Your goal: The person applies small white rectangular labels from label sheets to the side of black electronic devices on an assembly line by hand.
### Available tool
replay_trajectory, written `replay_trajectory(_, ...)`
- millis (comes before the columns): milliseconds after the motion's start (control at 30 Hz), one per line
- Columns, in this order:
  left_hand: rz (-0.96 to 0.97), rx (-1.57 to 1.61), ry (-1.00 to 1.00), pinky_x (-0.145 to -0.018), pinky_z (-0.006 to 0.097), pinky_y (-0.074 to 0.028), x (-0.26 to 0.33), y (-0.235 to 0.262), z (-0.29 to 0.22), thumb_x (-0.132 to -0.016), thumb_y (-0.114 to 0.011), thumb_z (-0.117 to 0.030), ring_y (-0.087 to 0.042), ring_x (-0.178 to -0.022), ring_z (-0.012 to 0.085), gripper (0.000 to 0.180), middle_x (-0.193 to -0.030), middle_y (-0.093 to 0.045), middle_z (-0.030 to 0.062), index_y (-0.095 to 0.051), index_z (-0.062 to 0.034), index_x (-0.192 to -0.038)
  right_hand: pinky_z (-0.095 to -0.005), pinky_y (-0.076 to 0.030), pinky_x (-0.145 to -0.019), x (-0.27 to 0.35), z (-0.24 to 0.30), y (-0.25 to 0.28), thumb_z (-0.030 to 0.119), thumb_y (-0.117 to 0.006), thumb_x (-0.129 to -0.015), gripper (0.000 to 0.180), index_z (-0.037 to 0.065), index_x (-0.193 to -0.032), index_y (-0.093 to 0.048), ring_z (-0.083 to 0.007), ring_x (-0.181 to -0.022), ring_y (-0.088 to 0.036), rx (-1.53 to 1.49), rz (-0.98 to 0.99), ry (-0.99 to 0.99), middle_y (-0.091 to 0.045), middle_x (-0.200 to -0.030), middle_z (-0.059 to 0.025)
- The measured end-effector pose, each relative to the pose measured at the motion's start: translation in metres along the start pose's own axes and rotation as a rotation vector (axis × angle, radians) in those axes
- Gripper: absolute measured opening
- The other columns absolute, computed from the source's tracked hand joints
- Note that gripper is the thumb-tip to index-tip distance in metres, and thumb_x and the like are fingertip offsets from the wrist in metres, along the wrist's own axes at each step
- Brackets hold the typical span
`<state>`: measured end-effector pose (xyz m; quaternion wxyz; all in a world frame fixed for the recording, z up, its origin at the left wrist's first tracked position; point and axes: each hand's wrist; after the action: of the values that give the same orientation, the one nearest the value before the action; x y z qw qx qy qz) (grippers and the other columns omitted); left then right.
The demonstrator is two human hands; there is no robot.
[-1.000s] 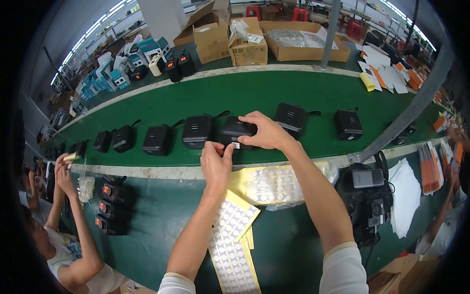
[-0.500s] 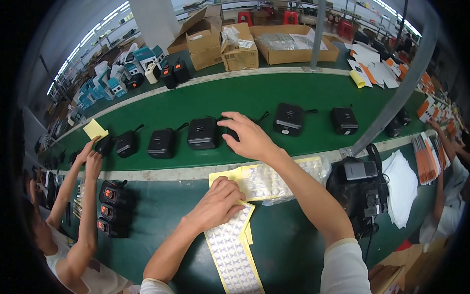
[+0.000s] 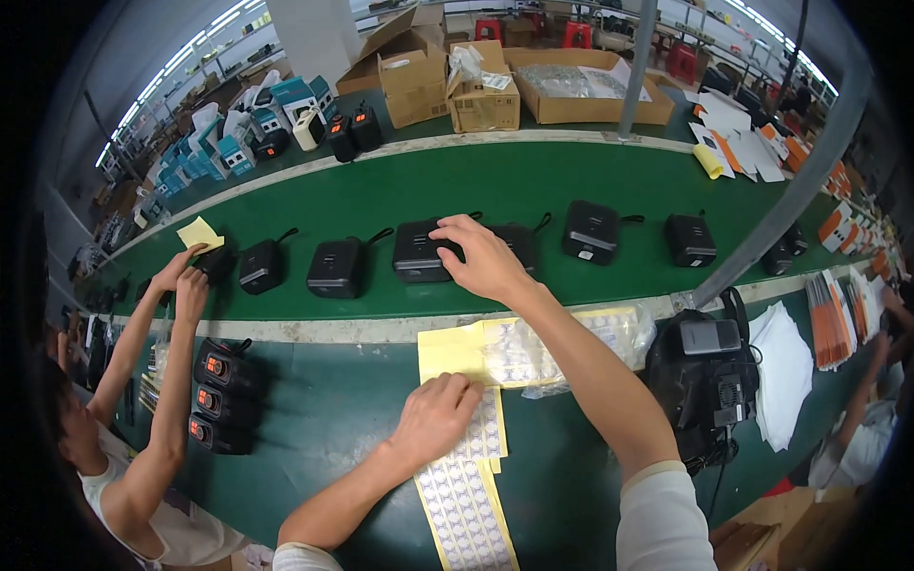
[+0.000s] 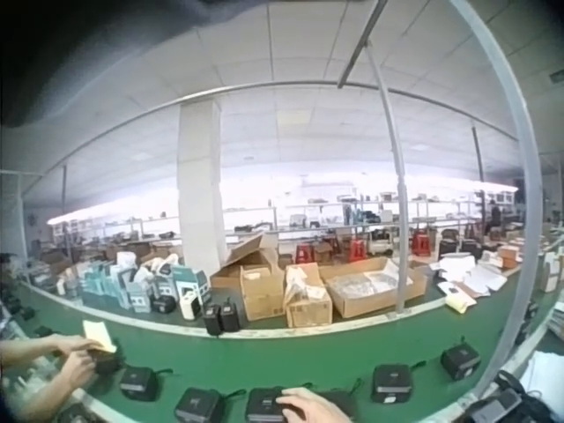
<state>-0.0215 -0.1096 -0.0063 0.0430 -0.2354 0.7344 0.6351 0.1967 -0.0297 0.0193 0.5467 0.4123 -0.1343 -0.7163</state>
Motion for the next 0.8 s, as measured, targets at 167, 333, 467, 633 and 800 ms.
replay_trajectory(167,-0.118,-0.051,-0.019,-0.059,0.031,-0.051,0.005,-0.011,-0.005,-0.073,-0.061,-0.01,-0.059,-0.074,0.0206,0.027,-0.09,-0.054,0.0078,-0.061,-0.0022,-0.099,-0.0375,-0.045,-0.096,-0.002,0.0,-0.003,0.013,-0.059,-0.088,0.027,0.006,-0.114,-0.063,-0.032,-0.114,-0.056,0.0,-0.006,-0.009,-0.056,-0.126,-0.0123)
replay_trajectory(333,-0.106,-0.101,-0.062,-0.058,0.03,-0.051,0.008,-0.012,-0.008,-0.073,-0.061,-0.012,-0.059,-0.073,0.02,0.025,-0.094,-0.054,0.0083,-0.061,-0.0076,-0.098,-0.0396,-0.04,-0.103,-0.007,-0.003,-0.006,0.019,-0.064,-0.085,0.042,0.003,-0.124,-0.056,-0.0343,-0.123,-0.048,0.096,0.042,-0.025,-0.047,-0.136,-0.0162)
replay_trajectory(467,-0.1,-0.019,-0.205,-0.059,0.03,-0.053,0.012,-0.012,-0.005,-0.07,-0.063,-0.009,-0.058,-0.072,0.0201,0.022,-0.09,-0.054,0.0084,-0.06,-0.0076,-0.092,-0.0408,-0.032,-0.112,-0.012,-0.011,-0.006,0.024,-0.07,-0.08,0.067,0.006,-0.139,-0.044,-0.0354,-0.137,-0.031,0.281,0.255,-0.007,-0.035,-0.145,-0.0217)
replay_trajectory(633,-0.205,0.075,-0.24,-0.061,0.033,-0.055,0.011,-0.008,0.004,-0.074,-0.064,-0.003,-0.063,-0.076,0.0229,0.017,-0.091,-0.061,0.0096,-0.061,-0.0055,-0.091,-0.0406,-0.031,-0.113,-0.016,-0.018,0.008,0.028,-0.072,-0.078,0.073,0.008,-0.141,-0.042,-0.0357,-0.139,-0.028,0.291,0.333,-0.017,-0.034,-0.145,-0.0231)
replay_trajectory(800,-0.32,1.081,0.676,-0.057,0.026,-0.049,-0.025,0.003,0.057,-0.096,-0.055,-0.01,-0.062,-0.07,0.0095,0.008,-0.08,-0.062,0.0041,-0.054,-0.002,-0.098,-0.0398,-0.035,-0.109,-0.02,-0.019,0.019,0.034,-0.075,-0.077,0.071,0.011,-0.139,-0.048,-0.0335,-0.132,-0.038,0.301,0.338,-0.037,-0.041,-0.139,-0.0193)
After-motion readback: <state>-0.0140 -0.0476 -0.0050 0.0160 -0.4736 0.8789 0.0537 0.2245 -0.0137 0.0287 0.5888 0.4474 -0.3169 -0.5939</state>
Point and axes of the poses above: each hand's wrist, its own x-axis away from the middle knuckle, its own y-axis out of the back of the hand, z = x × y
